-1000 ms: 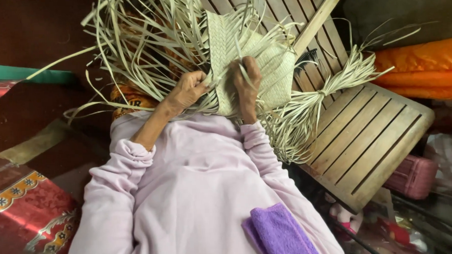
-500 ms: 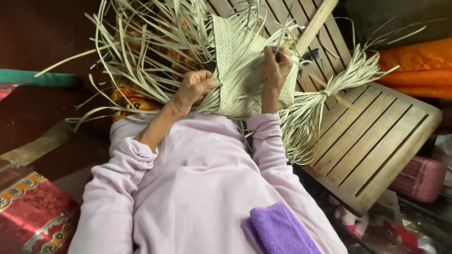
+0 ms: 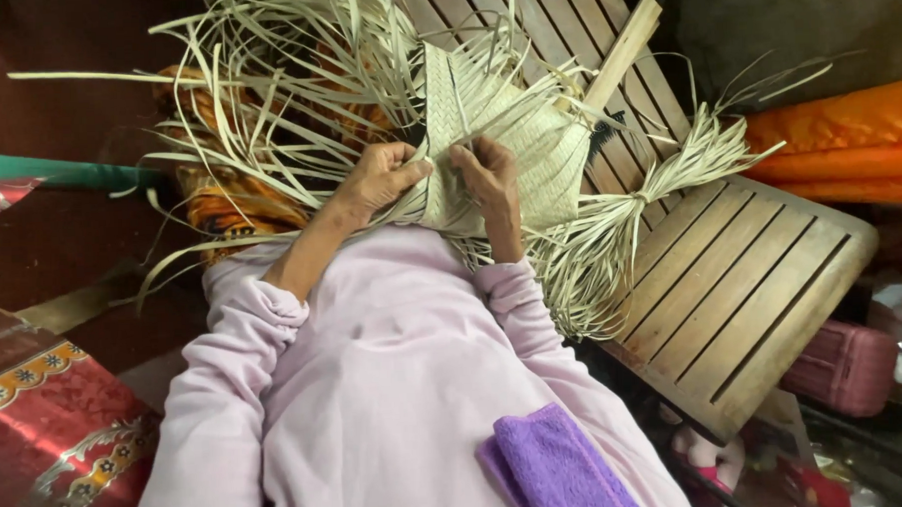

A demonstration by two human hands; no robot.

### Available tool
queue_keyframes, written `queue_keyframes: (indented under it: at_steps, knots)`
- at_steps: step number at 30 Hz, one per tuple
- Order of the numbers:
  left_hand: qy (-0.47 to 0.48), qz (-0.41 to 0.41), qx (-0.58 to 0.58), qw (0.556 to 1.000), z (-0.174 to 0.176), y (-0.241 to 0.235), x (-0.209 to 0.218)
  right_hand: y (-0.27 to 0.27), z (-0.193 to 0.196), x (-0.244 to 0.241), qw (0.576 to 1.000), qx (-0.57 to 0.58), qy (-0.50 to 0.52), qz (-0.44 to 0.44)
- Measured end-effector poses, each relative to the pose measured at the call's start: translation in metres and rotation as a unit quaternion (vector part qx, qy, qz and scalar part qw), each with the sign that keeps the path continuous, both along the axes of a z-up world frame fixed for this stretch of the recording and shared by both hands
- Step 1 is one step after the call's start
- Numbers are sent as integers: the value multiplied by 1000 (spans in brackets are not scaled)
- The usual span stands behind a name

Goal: The person weaves a basket using dried palm leaves, interlacing strands by hand to form a patterned structure. The hands manipulate the leaves continuously, pulling and tucking them into the existing weave.

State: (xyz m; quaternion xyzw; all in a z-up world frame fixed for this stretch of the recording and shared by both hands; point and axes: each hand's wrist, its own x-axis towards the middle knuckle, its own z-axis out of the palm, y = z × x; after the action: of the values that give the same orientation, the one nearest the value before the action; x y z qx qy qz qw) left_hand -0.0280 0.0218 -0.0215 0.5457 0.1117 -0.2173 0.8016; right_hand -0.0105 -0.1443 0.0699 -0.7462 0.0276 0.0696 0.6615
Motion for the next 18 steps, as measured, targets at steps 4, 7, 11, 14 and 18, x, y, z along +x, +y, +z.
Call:
queue_keyframes:
  at_steps: [4,7,11,14,18]
  knots:
    - [12,-10,-4,1000,-1,5,-1,-3,-6,1,1000,-11,8,8]
    - [25,-6,6,1000,-31,3,8,2,-3,1,1000,-23,9,18]
    - [51,1,-29,998,-50,1,17,-1,-17,4,998,-53,-10,35]
    - [86,9,-66,994,-77,-4,21,4,-13,2,998,-59,-4,26]
    - [129,26,-97,987,-54,-8,18,4,-12,2,999,-50,16,10]
